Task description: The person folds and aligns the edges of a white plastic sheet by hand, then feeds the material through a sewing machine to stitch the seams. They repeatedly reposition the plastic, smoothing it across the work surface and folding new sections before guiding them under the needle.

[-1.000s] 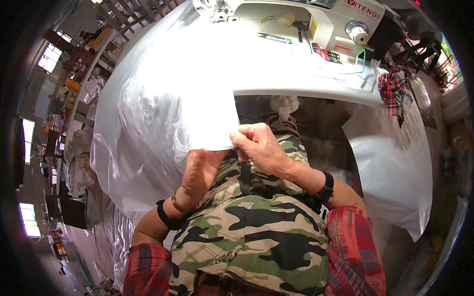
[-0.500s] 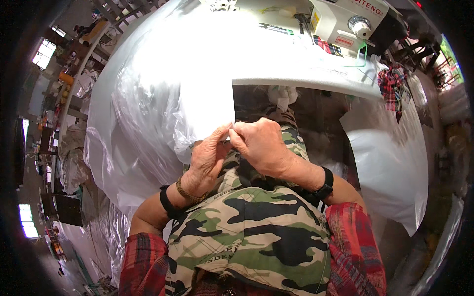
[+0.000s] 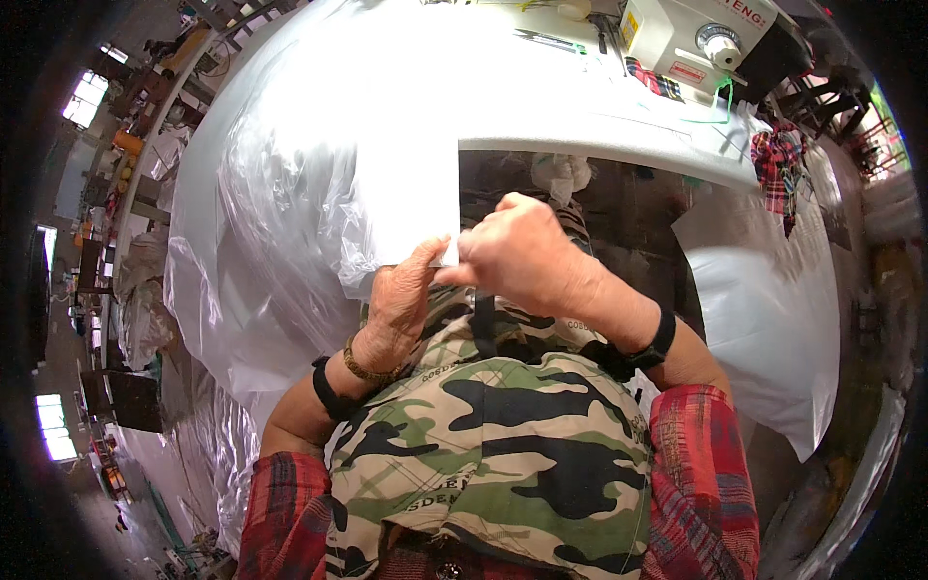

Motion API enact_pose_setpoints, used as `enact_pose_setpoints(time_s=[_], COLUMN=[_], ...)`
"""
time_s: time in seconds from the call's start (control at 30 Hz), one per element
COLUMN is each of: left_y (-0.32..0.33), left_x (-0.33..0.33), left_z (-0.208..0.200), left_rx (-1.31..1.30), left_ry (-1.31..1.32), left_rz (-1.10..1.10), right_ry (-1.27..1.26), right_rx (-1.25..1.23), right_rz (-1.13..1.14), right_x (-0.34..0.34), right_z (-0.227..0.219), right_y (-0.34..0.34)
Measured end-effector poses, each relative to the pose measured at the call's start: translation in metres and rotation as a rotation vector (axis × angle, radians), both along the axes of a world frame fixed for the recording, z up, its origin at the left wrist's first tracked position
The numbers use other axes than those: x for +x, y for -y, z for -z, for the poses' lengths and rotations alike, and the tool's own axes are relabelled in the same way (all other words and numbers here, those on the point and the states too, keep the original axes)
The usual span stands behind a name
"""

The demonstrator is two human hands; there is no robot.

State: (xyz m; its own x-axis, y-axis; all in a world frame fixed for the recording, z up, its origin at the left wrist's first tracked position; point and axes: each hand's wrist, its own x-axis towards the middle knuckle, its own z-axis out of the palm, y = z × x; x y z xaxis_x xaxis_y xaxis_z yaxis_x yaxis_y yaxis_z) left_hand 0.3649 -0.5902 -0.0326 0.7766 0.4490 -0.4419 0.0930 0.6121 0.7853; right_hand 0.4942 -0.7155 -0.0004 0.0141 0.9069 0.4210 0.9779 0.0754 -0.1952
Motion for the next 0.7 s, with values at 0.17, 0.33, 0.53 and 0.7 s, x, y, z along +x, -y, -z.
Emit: enact_pose_setpoints(time_s=[0.17,0.33,0.53,0.7], left_y=[0.001,-0.008,0.003,-0.023], left_x=[-0.003,-0.005,-0.015,-0.003], left_z=[0.0,-0.009,-0.046,-0.012], left_rx=[-0.065,0.026,1.978,2.142], left_ry=[0.051,0.263,0.615,0.444], left_rz=[0.024,0.687,0.478,0.284], right_ry=[-1.15,-1.45,-1.555,-1.603], right_rx=[-0.069,-0.158,-0.159,-0.05], right_rz=[0.108,0.056,0.055,-0.001], right_x=[0.021,0.023,0.017,0.01], right_z=[0.04,0.041,0.023,0.029], right_y=[-0.017,-0.02,-0.019,-0.019])
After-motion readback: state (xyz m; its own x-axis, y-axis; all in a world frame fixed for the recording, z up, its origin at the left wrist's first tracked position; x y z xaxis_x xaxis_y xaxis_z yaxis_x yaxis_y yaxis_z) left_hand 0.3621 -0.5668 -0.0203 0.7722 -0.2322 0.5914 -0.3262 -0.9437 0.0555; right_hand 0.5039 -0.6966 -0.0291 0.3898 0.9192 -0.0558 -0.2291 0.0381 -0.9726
